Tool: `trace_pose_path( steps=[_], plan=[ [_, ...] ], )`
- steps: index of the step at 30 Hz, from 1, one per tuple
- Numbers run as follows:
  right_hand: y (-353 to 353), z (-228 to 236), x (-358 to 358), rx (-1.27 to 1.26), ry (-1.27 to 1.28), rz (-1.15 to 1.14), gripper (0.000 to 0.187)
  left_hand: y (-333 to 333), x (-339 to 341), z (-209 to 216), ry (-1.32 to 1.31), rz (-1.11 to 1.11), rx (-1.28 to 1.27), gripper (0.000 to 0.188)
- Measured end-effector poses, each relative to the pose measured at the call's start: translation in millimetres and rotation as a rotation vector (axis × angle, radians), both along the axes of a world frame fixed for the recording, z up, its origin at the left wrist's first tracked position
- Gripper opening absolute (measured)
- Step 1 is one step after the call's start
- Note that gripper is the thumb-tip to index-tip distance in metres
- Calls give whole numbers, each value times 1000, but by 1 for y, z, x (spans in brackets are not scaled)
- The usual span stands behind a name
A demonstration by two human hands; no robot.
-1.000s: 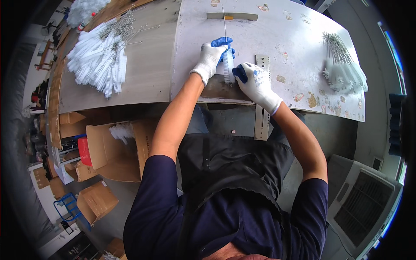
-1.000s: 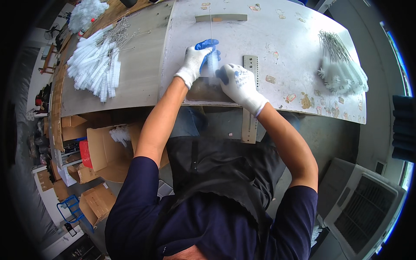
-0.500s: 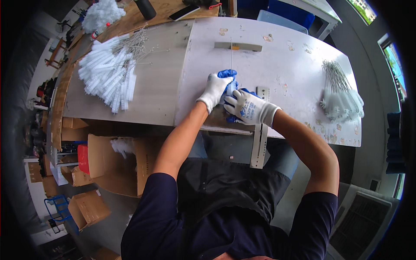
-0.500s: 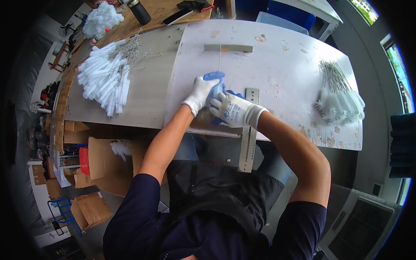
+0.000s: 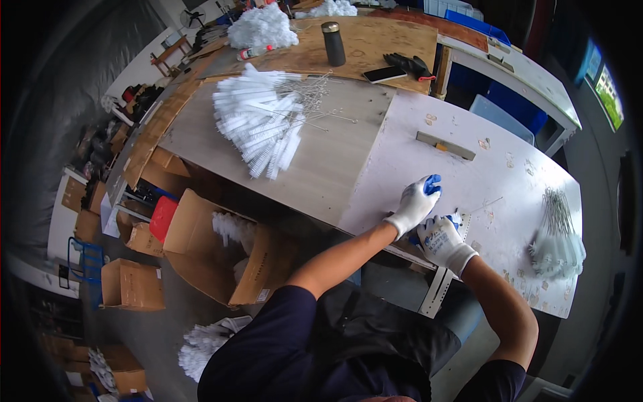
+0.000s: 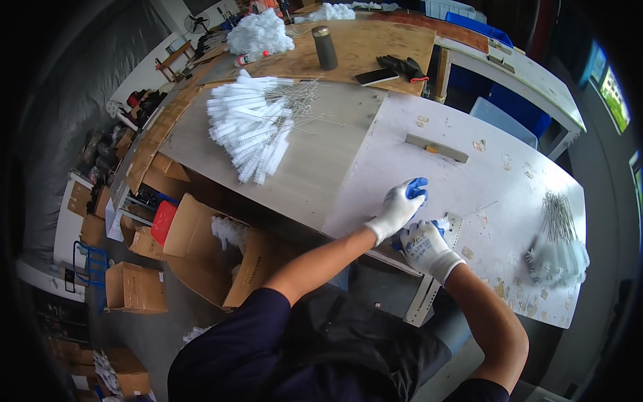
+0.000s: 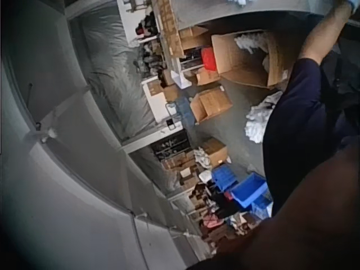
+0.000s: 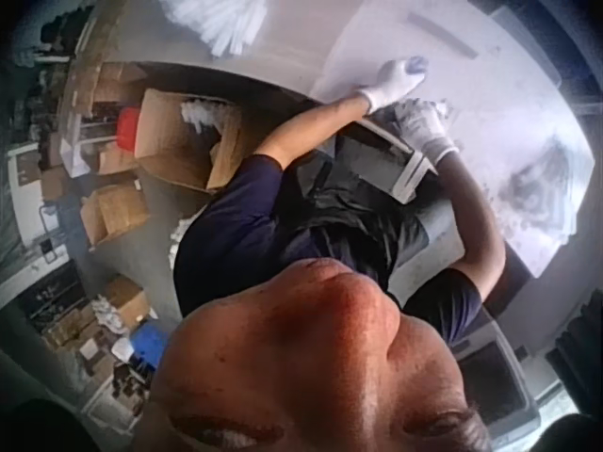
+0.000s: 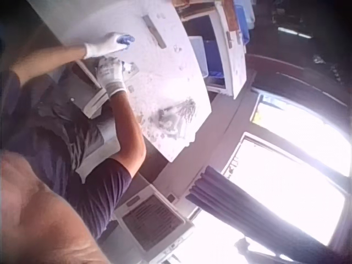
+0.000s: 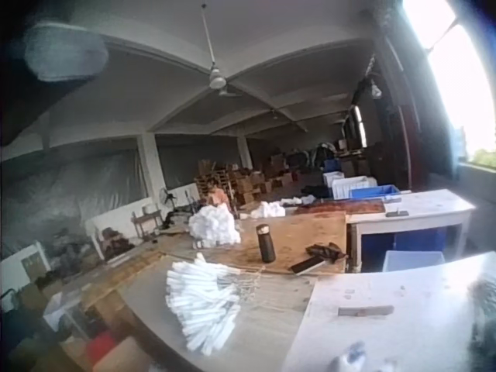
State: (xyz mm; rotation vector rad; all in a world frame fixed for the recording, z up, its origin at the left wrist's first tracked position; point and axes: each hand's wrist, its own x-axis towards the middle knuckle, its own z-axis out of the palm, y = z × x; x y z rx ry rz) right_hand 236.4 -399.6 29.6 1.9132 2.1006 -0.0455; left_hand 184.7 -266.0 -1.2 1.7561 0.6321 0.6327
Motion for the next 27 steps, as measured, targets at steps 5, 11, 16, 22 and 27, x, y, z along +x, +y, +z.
trace_pose_path(
  steps=[5,11,16,22,27],
  plan=[
    [4,9,-34,-106,56,-425,36,-33,-111,-24,-162,95,-168,26],
    [-4,-29,-56,232,204,-694,35,-86,-165,-46,14,-487,-802,23],
    [5,-20,-72,218,286,-922,42,-124,-133,-74,-346,-480,-1385,28],
    [-1,-36,-70,272,282,-1069,44,-125,-157,-60,-372,-494,-1705,19],
    [14,-23,-67,142,805,-1236,48,-46,-184,-50,-119,-343,-1302,21]
  ],
)
